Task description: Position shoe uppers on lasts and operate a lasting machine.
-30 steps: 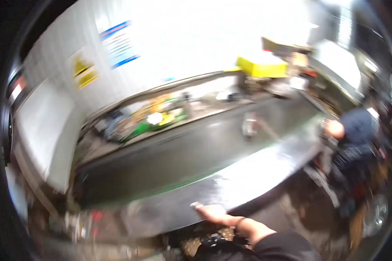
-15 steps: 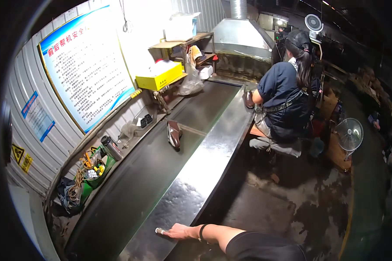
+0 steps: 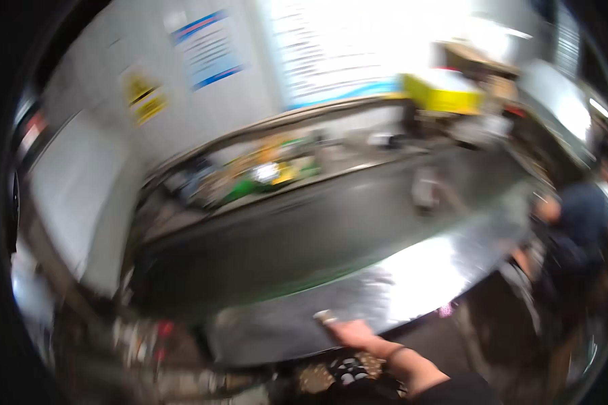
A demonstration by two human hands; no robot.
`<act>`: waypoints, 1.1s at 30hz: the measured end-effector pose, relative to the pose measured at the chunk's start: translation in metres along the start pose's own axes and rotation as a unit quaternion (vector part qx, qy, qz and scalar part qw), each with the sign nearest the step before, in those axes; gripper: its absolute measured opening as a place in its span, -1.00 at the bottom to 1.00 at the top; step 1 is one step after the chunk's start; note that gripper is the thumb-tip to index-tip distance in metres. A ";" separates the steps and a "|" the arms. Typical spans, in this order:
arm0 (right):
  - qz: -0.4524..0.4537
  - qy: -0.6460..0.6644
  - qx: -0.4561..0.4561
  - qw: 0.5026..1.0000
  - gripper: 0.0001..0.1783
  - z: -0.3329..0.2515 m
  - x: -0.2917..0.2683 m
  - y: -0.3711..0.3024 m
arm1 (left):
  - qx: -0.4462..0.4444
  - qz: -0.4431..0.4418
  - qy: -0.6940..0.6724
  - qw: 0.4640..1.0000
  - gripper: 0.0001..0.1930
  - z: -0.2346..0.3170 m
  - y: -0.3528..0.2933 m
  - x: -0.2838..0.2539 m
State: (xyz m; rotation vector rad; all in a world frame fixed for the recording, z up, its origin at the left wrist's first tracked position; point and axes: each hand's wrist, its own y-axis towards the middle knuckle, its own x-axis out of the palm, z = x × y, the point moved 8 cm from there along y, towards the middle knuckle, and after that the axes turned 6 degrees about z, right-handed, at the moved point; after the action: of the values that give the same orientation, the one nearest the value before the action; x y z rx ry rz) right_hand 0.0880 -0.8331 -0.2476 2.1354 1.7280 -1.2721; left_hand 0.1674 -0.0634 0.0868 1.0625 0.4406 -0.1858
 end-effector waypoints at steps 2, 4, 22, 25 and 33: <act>0.064 -0.184 -0.125 0.973 -0.69 -0.013 -0.004 0.003 | 0.006 0.022 0.060 0.998 -0.07 -0.065 0.006 -0.043; 0.166 -0.097 -0.216 0.957 -0.57 -0.026 -0.018 -0.002 | -0.055 0.048 0.104 0.992 -0.07 -0.117 0.002 -0.084; 0.162 -0.132 -0.162 0.964 -0.45 -0.078 -0.032 0.022 | -0.212 0.016 0.112 0.971 0.02 -0.151 -0.012 -0.104; 0.168 -0.129 -0.166 0.963 -0.45 -0.081 -0.031 0.021 | -0.240 0.025 0.134 0.961 0.03 -0.146 -0.013 -0.108; 0.191 -0.095 -0.177 0.961 -0.46 -0.072 -0.031 0.010 | -0.297 0.031 0.046 0.953 0.16 -0.169 -0.015 -0.110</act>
State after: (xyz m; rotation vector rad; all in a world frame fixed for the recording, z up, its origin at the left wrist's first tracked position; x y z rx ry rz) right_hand 0.1342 -0.8201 -0.1849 1.9388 1.2696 -0.9452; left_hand 0.0195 0.0700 0.0533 0.4920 0.5047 0.0540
